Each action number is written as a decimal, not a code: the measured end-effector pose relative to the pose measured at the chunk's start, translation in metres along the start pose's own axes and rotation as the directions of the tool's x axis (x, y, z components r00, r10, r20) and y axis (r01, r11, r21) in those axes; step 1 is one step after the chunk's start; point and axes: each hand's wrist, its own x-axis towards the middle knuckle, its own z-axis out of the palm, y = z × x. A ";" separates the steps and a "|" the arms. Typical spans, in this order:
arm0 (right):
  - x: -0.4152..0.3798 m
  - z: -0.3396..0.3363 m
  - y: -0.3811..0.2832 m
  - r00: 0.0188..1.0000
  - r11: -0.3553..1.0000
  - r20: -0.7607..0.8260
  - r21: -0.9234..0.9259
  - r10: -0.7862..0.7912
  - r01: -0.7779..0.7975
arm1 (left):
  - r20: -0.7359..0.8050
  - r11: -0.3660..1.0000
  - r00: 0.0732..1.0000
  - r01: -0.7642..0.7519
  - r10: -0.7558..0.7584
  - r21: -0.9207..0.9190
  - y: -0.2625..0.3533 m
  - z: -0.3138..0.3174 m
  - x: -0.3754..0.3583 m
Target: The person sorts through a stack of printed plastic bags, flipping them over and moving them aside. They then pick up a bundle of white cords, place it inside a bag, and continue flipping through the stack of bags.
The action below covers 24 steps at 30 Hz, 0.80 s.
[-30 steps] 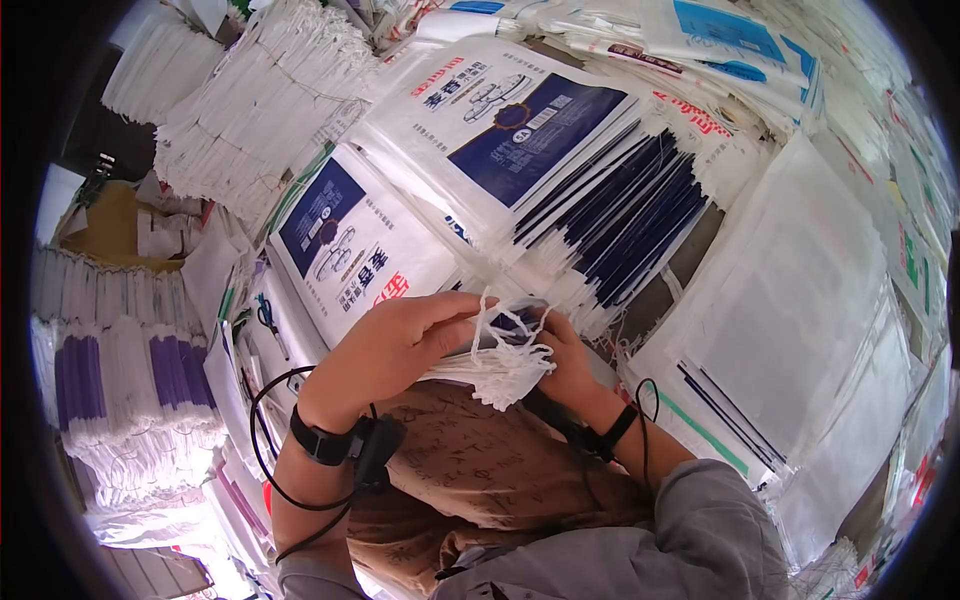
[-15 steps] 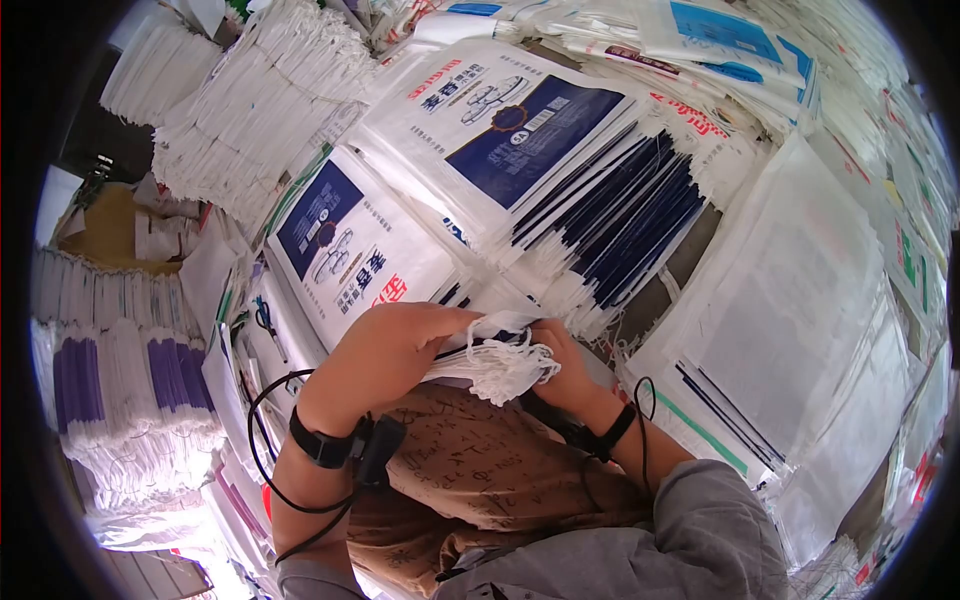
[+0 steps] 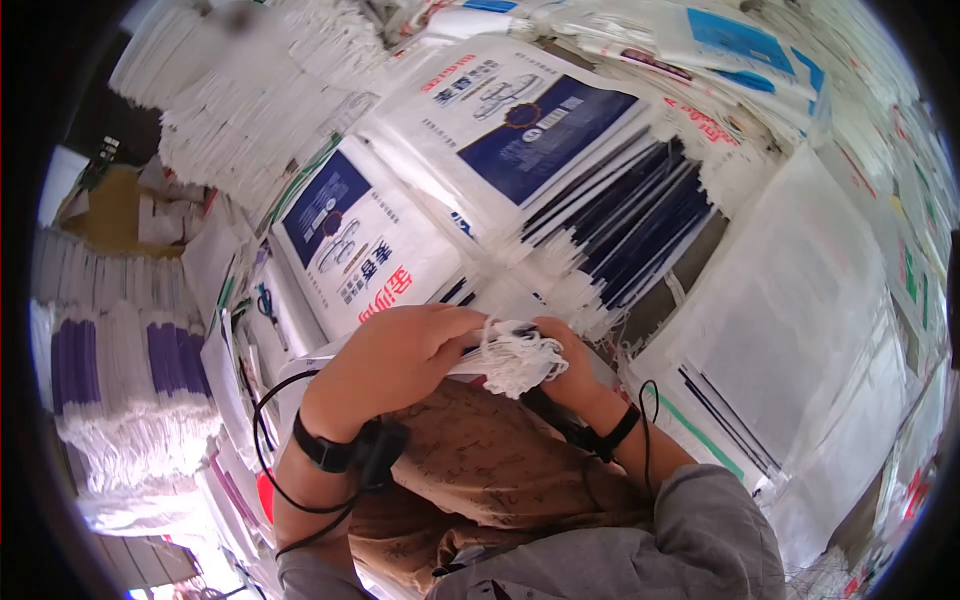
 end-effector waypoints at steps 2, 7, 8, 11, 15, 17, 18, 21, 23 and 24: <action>-0.004 0.002 0.000 0.978 0.976 0.034 0.061 0.207 -0.209 | -0.007 1.000 1.000 0.005 -0.005 -0.031 -0.003 0.005 -0.001; 0.002 -0.001 -0.001 0.966 0.950 0.168 0.213 0.194 -0.228 | -0.023 0.987 0.999 -0.031 0.028 -0.155 -0.010 0.015 -0.012; 0.005 -0.010 0.010 0.941 0.997 0.332 -0.013 0.073 -0.072 | -0.059 0.990 0.998 0.005 -0.014 -0.142 -0.012 0.011 -0.019; -0.001 -0.016 0.026 0.905 0.995 0.414 -0.003 0.096 -0.104 | -0.067 0.987 0.985 0.159 -0.161 -0.031 -0.035 0.002 -0.044; -0.006 -0.017 0.049 0.905 0.967 0.425 -0.225 -0.014 0.121 | -0.212 0.971 0.955 0.226 -0.205 0.078 -0.084 -0.029 -0.111; -0.018 -0.017 0.069 0.915 0.921 0.404 -0.355 -0.002 0.159 | -0.047 0.853 0.852 0.520 -0.522 -0.053 -0.083 -0.049 -0.135; -0.020 -0.017 0.075 0.926 0.885 0.375 -0.444 0.038 0.143 | -0.060 0.847 0.845 0.528 -0.531 -0.065 -0.088 -0.053 -0.148; -0.003 -0.019 0.061 0.905 0.919 0.394 -0.393 0.159 0.009 | -0.011 0.809 0.825 0.551 -0.565 -0.205 -0.105 -0.062 -0.184; -0.001 -0.016 0.062 0.917 0.950 0.321 -0.276 0.235 -0.147 | -0.048 0.782 0.791 0.591 -0.610 -0.197 -0.118 -0.055 -0.207; -0.002 -0.016 0.064 0.924 0.953 0.303 -0.261 0.231 -0.153 | -0.072 0.756 0.758 0.630 -0.649 -0.181 -0.126 -0.050 -0.217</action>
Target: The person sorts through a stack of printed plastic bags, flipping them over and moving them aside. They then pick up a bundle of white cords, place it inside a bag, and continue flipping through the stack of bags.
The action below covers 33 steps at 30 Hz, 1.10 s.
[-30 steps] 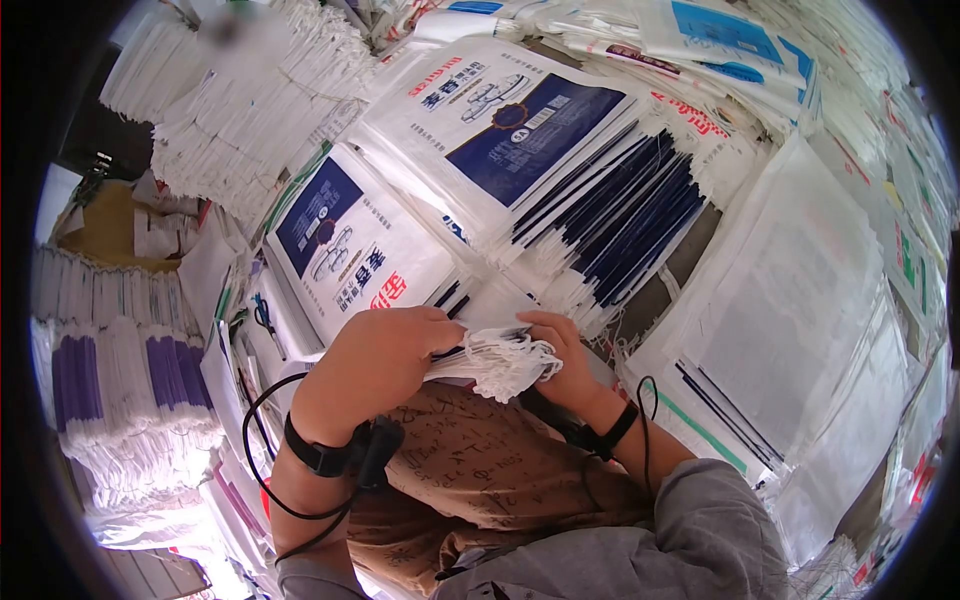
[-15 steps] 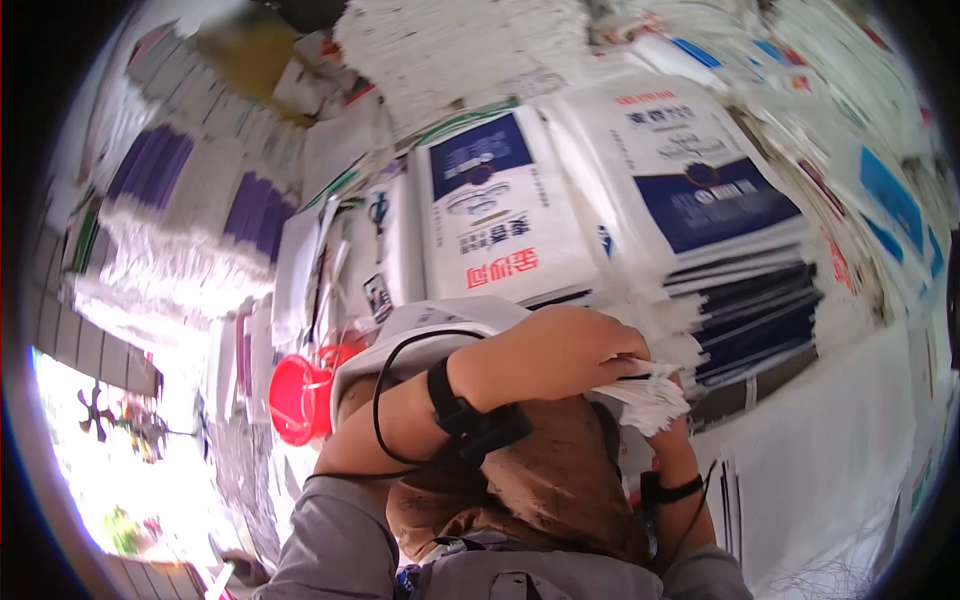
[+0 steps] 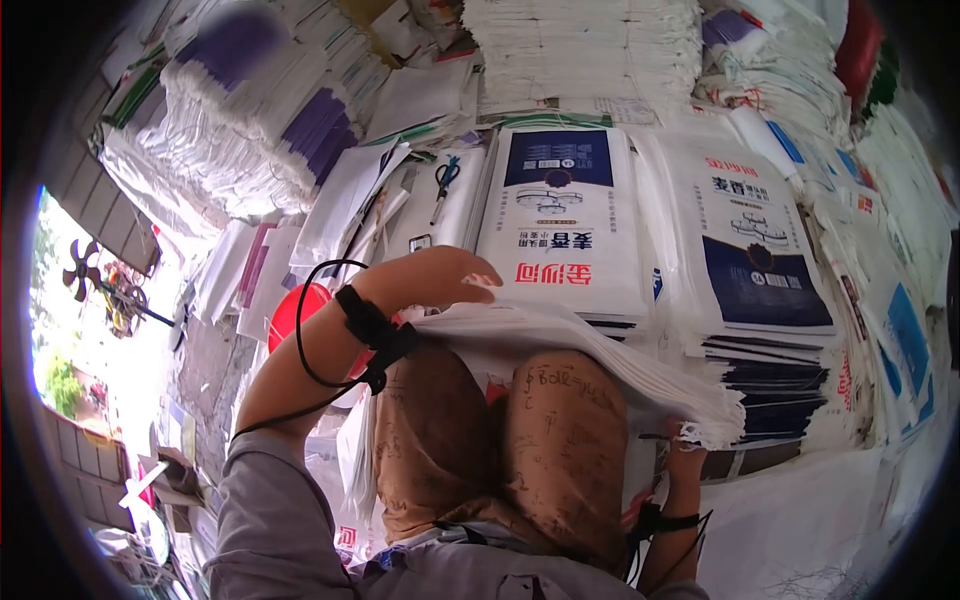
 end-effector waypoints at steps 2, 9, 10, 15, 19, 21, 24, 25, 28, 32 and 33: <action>0.004 -0.003 0.008 0.995 0.996 0.051 -0.019 0.085 -0.084 | 0.032 0.999 0.999 -0.029 0.028 0.040 -0.025 0.007 -0.007; 0.002 -0.009 -0.001 0.978 0.959 -0.005 0.197 0.207 -0.202 | 0.007 0.994 0.999 -0.053 0.054 -0.099 -0.089 0.028 -0.038; 0.002 -0.010 -0.005 0.974 0.948 -0.020 0.237 0.226 -0.215 | 0.002 0.993 0.999 -0.049 0.049 -0.107 -0.092 0.030 -0.042; 0.006 -0.014 -0.021 0.961 0.908 -0.032 0.336 0.275 -0.249 | 0.038 0.969 0.991 0.115 -0.126 0.216 -0.110 0.056 -0.074; 0.010 -0.022 -0.008 0.957 0.944 0.020 0.161 0.290 -0.289 | -0.306 0.950 0.928 0.269 -0.212 0.159 -0.137 0.088 -0.103; 0.011 -0.025 -0.002 0.964 0.954 0.035 0.138 0.263 -0.265 | -0.359 0.939 0.906 0.300 -0.225 0.166 -0.130 0.088 -0.119; 0.011 -0.027 -0.001 0.952 0.951 0.028 0.058 0.303 -0.304 | -0.474 0.935 0.865 0.289 -0.163 0.207 -0.084 0.079 -0.155; 0.010 -0.025 -0.018 0.941 0.933 -0.024 0.147 0.337 -0.330 | -0.486 0.922 0.864 0.287 -0.133 0.259 -0.074 0.083 -0.167; 0.016 -0.025 -0.044 0.909 0.894 -0.039 0.201 0.416 -0.401 | -0.430 0.873 0.885 0.345 -0.180 0.345 -0.039 0.107 -0.194; 0.019 -0.026 -0.030 0.897 0.885 -0.019 0.173 0.442 -0.433 | -0.500 0.908 0.854 0.314 -0.143 0.278 -0.036 0.149 -0.199; 0.021 -0.026 -0.028 0.901 0.888 -0.017 0.177 0.434 -0.424 | -0.504 0.907 0.851 0.318 -0.146 0.275 -0.030 0.150 -0.201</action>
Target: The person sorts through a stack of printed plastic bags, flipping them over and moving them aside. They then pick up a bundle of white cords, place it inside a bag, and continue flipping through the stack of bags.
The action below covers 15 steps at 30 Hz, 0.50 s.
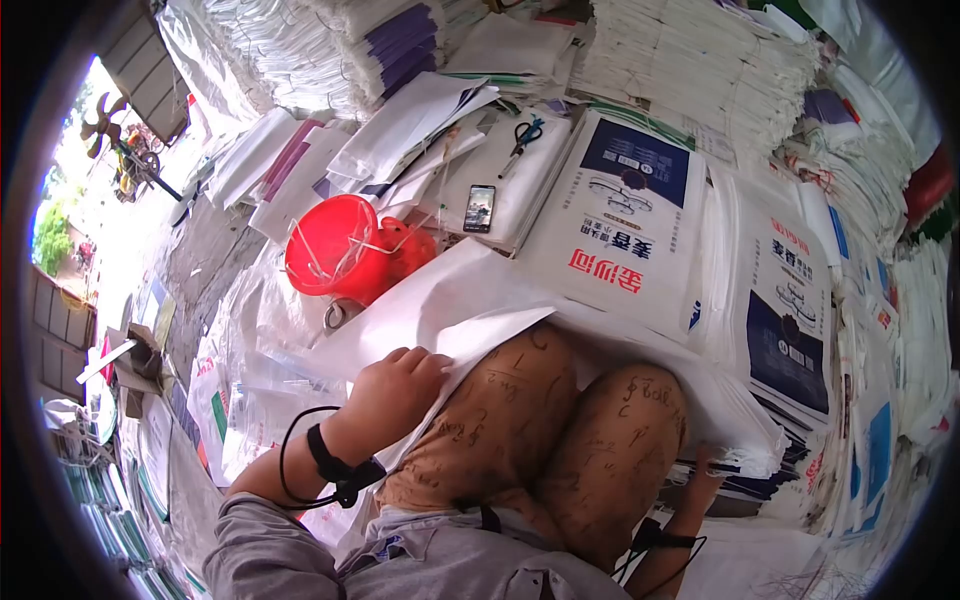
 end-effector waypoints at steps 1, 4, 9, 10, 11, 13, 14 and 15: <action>0.001 0.000 0.001 1.000 0.999 0.001 0.040 -0.022 0.022 | -0.030 0.991 0.998 0.047 -0.052 -0.129 0.007 -0.004 -0.001; 0.008 -0.001 0.015 0.998 0.995 -0.008 0.082 -0.062 0.062 | -0.113 0.955 0.990 0.046 -0.082 -0.292 0.011 -0.006 -0.006; 0.003 0.003 0.011 0.997 0.987 -0.028 0.145 -0.065 0.068 | -0.134 0.972 0.988 0.043 -0.076 -0.233 0.009 -0.004 -0.019; 0.006 0.001 0.015 0.997 0.982 0.019 0.173 -0.079 0.074 | -0.125 0.970 0.987 0.072 -0.103 -0.233 0.009 -0.001 -0.022; 0.009 0.000 0.018 0.994 0.977 0.065 0.199 -0.093 0.078 | -0.116 0.967 0.985 0.099 -0.129 -0.233 0.009 0.003 -0.023; 0.000 0.002 0.001 0.992 0.983 0.054 0.153 -0.115 0.106 | -0.134 0.972 0.977 0.137 -0.164 -0.193 0.007 0.014 -0.025; -0.003 0.003 -0.006 0.990 0.986 0.043 0.104 -0.136 0.131 | -0.150 0.972 0.968 0.176 -0.199 -0.154 0.007 0.017 -0.025; -0.003 0.004 -0.007 0.989 0.985 0.041 0.105 -0.142 0.137 | -0.156 0.972 0.967 0.175 -0.200 -0.157 0.009 0.016 -0.024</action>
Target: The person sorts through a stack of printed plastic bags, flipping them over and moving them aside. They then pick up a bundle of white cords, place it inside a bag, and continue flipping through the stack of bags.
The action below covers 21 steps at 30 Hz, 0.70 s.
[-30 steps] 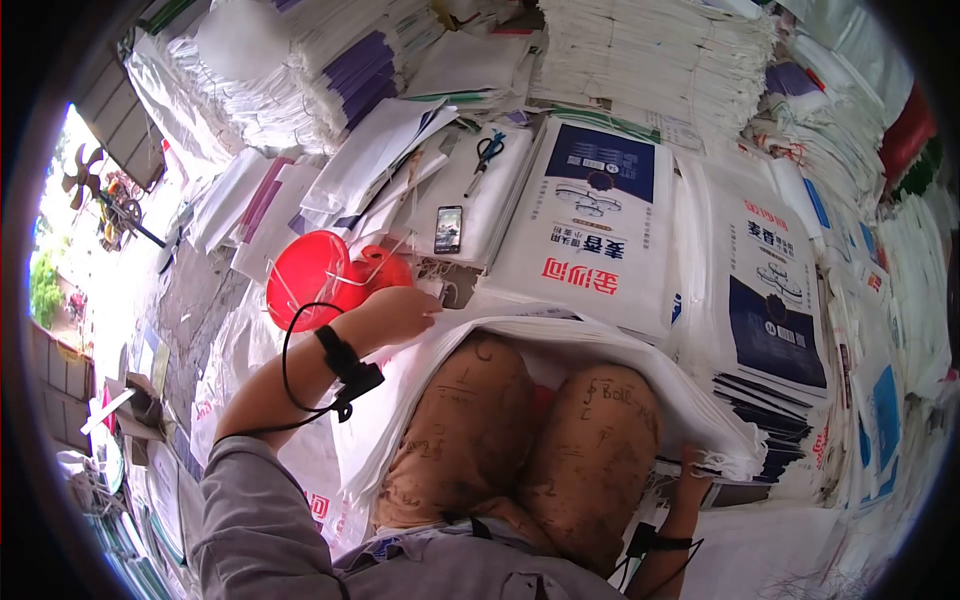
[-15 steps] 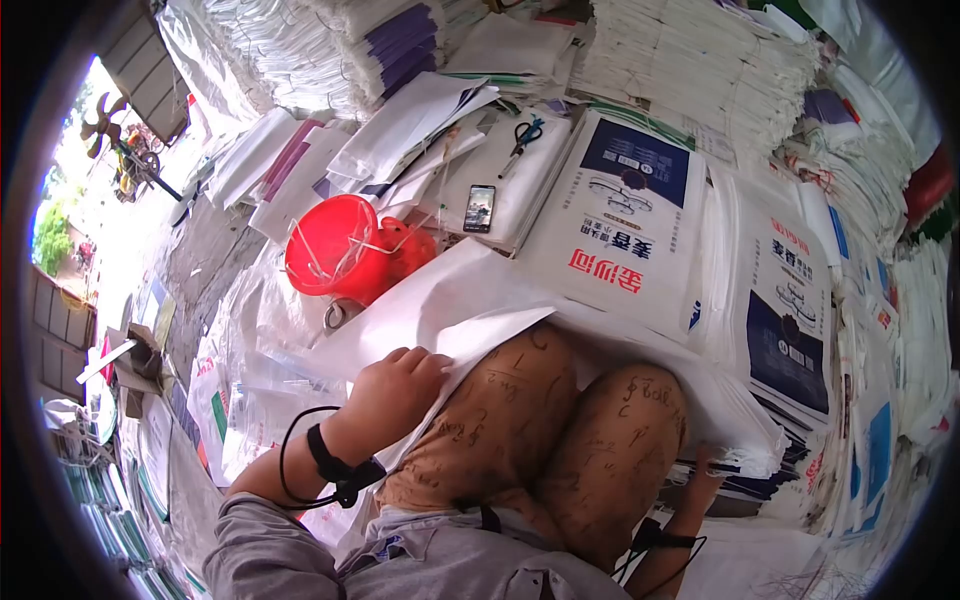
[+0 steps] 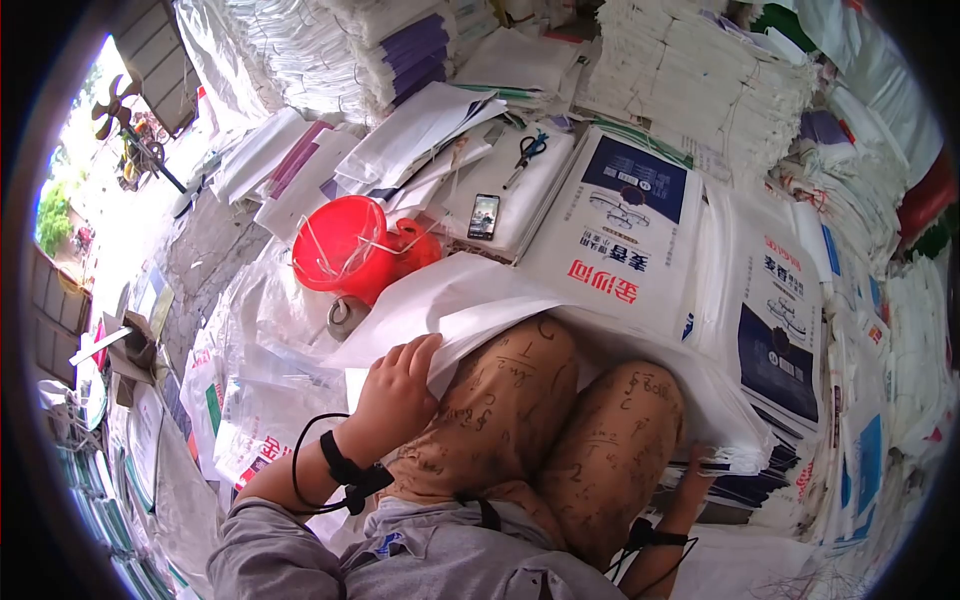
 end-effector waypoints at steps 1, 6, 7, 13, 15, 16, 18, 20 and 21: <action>0.001 0.002 0.002 0.999 0.999 -0.015 0.019 -0.045 0.045 | -0.013 1.000 1.000 0.014 -0.014 -0.022 0.003 -0.002 0.003; 0.003 0.006 0.010 0.993 0.985 -0.021 0.124 -0.119 0.121 | -0.037 1.000 0.999 0.008 -0.008 0.004 -0.007 0.002 0.007; 0.002 0.006 0.009 0.993 0.985 -0.013 0.126 -0.115 0.116 | 0.016 1.000 1.000 0.014 -0.014 0.026 -0.011 0.003 0.008; 0.004 0.008 0.001 0.993 0.986 0.006 0.118 -0.117 0.115 | -0.096 0.998 0.994 0.056 -0.054 0.022 -0.043 -0.009 0.044; 0.009 0.011 0.001 0.992 0.982 0.023 0.143 -0.127 0.122 | -0.051 0.997 0.998 -0.024 0.028 0.076 -0.066 -0.018 0.076; 0.014 0.011 0.002 0.986 0.975 -0.008 0.146 -0.165 0.165 | -0.024 0.987 0.994 -0.100 0.104 0.123 -0.077 -0.020 0.093; 0.018 0.006 -0.013 0.976 0.965 -0.037 0.148 -0.216 0.219 | -0.054 0.981 0.987 -0.140 0.149 0.137 -0.073 -0.038 0.119; 0.009 -0.008 -0.050 0.953 0.933 -0.099 0.196 -0.288 0.302 | -0.078 0.972 0.979 -0.174 0.188 0.157 -0.061 -0.063 0.138; 0.017 -0.026 -0.044 0.963 0.953 -0.143 0.170 -0.228 0.251 | -0.088 0.965 0.970 -0.211 0.226 0.159 -0.049 -0.083 0.141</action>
